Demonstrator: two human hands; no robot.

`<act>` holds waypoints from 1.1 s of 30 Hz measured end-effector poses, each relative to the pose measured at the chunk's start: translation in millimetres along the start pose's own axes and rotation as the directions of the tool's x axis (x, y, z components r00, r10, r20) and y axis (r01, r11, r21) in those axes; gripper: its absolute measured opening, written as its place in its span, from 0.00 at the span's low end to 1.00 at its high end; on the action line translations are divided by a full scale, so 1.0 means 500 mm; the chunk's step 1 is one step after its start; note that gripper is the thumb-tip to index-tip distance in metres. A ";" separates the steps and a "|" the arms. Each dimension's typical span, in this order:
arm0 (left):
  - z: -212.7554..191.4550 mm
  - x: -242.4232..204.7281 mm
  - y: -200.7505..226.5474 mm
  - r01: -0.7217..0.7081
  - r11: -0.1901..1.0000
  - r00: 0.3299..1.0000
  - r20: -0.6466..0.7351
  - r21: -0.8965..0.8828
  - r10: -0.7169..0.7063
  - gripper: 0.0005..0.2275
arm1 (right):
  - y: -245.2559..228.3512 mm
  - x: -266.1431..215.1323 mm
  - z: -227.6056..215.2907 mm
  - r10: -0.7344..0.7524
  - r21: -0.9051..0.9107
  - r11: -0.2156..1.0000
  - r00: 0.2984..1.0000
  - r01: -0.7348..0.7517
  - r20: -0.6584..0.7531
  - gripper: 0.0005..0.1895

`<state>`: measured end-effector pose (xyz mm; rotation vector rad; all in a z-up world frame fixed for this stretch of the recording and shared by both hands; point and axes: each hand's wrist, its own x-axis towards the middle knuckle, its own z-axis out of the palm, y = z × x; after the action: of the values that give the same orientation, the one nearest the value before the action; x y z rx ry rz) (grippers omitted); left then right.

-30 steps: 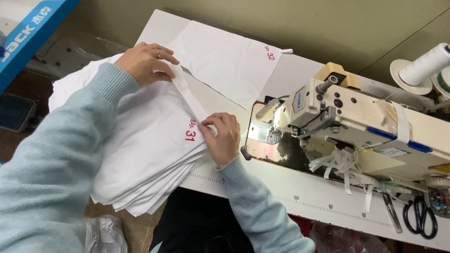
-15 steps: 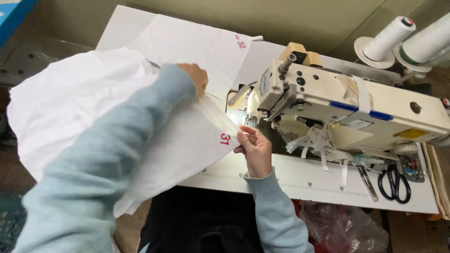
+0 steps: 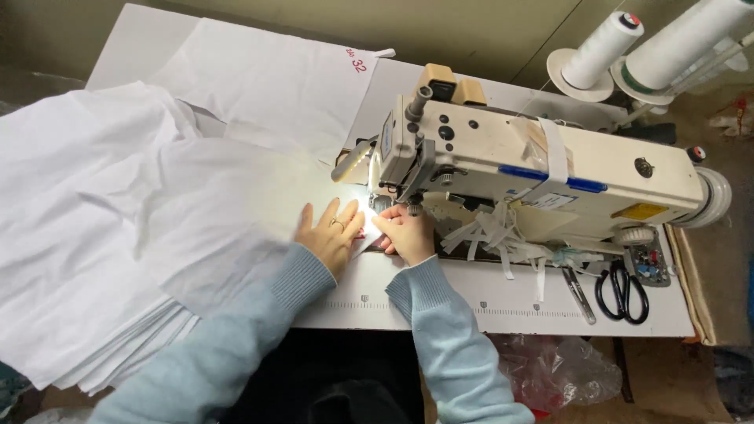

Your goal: Sewing small white labels or strips onto white fabric pieces using an industrial sewing machine.

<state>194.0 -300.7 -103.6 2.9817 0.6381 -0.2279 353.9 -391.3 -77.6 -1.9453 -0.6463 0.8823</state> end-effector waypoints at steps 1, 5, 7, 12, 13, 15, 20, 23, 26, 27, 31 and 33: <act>-0.020 -0.004 0.005 0.061 0.996 0.996 0.068 -0.058 -0.057 0.21 | -0.005 0.004 0.000 -0.008 -0.033 0.999 1.000 0.008 -0.001 0.13; -0.048 0.017 0.012 0.156 0.983 0.972 0.194 -0.093 -0.135 0.27 | 0.008 0.022 0.016 -0.011 -0.078 0.997 0.994 0.003 -0.106 0.11; -0.038 0.021 0.019 0.156 0.984 0.977 0.161 -0.081 -0.141 0.27 | 0.102 0.077 0.026 -0.213 -0.265 0.952 0.953 0.153 -0.213 0.10; -0.014 -0.087 0.062 0.155 0.986 0.985 -0.088 0.057 -0.150 0.24 | 0.133 0.031 -0.052 -0.606 -0.616 0.714 0.734 0.334 -0.305 0.08; -0.001 -0.113 0.066 0.166 0.986 0.983 -0.082 0.030 -0.163 0.26 | 0.128 0.027 -0.086 -0.652 -0.736 0.626 0.691 0.257 -0.313 0.05; 0.025 -0.154 0.078 0.176 0.984 0.982 -0.068 0.002 -0.176 0.28 | 0.120 0.030 -0.141 -0.691 -0.833 0.528 0.652 0.163 -0.311 0.03; 0.076 -0.164 0.091 0.136 0.988 0.959 -0.239 -0.075 -0.151 0.32 | 0.226 0.144 -0.245 -0.489 -0.744 0.667 0.775 0.037 -0.400 0.10; 0.053 -0.169 0.121 0.152 0.984 0.954 -0.247 -0.090 -0.170 0.34 | -0.108 -0.081 -0.168 -0.202 -0.410 0.912 0.880 0.009 -0.430 0.21; -0.013 -0.182 0.153 0.069 0.974 0.938 -0.318 -0.217 -0.137 0.32 | -0.066 -0.035 -0.179 -0.122 -0.470 0.878 0.908 -0.090 -0.401 0.23; -0.020 -0.190 0.154 0.070 0.974 0.938 -0.316 -0.217 -0.138 0.32 | -0.052 -0.019 -0.187 -0.121 -0.469 0.879 0.909 -0.090 -0.400 0.23; -0.090 -0.209 0.152 -0.127 0.775 0.887 -0.420 -0.620 -0.191 0.18 | 0.010 0.035 -0.228 0.055 -0.608 0.743 0.930 -0.281 -0.363 0.30; -0.122 -0.206 0.149 -0.200 0.558 0.896 -0.380 -0.805 -0.227 0.14 | 0.029 -0.004 -0.235 0.119 -0.651 0.680 0.927 -0.337 -0.356 0.32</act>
<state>139.6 -402.8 -22.9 2.0477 0.5703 0.6335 446.4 -458.8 -47.2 -2.8475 -0.6188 0.4915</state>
